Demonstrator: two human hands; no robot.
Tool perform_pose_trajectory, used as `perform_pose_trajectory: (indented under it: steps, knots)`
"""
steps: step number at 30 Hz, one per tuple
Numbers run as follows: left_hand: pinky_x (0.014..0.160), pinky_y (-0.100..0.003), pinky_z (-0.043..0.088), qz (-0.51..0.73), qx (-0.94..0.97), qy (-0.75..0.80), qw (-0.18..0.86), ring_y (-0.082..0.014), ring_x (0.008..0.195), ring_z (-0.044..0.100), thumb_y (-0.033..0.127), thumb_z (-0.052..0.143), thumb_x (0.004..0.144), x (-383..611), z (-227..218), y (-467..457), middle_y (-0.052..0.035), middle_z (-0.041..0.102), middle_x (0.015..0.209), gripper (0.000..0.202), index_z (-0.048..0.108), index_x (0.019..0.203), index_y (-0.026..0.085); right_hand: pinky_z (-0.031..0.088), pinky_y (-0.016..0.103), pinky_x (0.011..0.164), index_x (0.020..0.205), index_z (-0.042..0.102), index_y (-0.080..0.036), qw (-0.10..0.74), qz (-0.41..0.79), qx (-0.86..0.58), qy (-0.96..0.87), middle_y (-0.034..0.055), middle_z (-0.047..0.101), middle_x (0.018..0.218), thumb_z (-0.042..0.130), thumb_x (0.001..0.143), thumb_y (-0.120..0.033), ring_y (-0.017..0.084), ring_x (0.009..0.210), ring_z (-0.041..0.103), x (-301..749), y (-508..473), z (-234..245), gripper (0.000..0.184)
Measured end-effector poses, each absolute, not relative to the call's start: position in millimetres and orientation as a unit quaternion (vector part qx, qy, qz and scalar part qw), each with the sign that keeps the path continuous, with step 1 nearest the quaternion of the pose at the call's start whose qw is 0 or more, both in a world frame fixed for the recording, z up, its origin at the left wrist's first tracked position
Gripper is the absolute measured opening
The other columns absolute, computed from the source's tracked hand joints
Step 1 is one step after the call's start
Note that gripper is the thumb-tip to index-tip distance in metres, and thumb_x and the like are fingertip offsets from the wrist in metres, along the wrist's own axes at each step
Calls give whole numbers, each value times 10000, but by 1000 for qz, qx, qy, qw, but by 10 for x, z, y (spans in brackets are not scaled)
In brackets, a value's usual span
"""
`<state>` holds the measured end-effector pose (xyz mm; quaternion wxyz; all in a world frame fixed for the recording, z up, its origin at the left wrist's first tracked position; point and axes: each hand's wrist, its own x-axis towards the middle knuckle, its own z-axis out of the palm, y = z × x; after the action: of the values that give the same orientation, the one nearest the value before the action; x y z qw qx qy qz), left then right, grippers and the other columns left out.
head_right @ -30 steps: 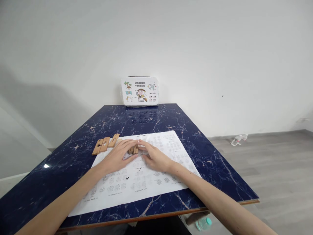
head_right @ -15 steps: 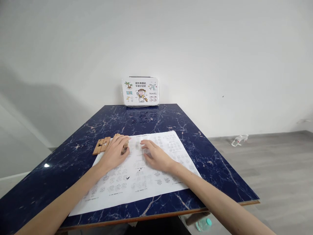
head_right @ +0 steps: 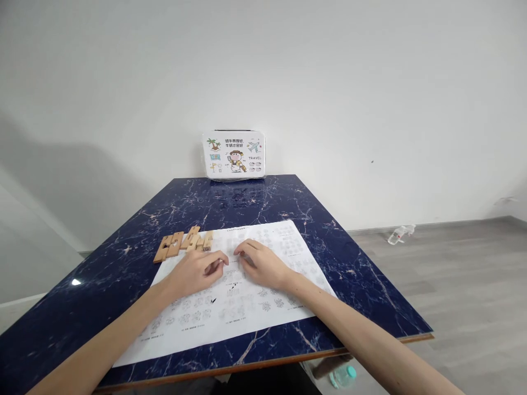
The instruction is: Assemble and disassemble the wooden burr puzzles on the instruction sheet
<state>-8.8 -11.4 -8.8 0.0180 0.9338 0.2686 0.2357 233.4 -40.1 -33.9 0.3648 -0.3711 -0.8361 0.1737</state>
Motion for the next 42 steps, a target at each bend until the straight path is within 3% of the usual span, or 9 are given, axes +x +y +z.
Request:
perform_pose_trajectory:
  steps: [4, 16, 42]
  knots:
    - [495, -243, 328, 238, 933, 271, 3, -94, 408, 407, 163, 492, 942, -110, -126, -112, 97, 433, 466, 192, 673, 946, 225, 566, 388, 902, 1112, 623, -215, 365, 161, -367, -841, 84, 689, 1112, 494, 984, -100, 219, 1028, 663, 2332, -410, -320, 215]
    - [522, -244, 357, 235, 935, 266, 1, -96, 437, 493, 155, 507, 927, -135, -151, -63, 87, 508, 497, 187, 677, 964, 225, 564, 376, 893, 1066, 660, -224, 354, 151, -373, -844, 68, 705, 1070, 489, 955, -63, 212, 998, 674, 2367, -415, -287, 260]
    - [507, -234, 309, 225, 940, 257, -18, -95, 431, 475, 144, 490, 950, -170, -115, -82, 86, 488, 499, 179, 654, 972, 214, 537, 340, 867, 1023, 657, -212, 375, 148, -354, -844, 52, 699, 1025, 509, 958, -41, 191, 949, 656, 2367, -369, -350, 236]
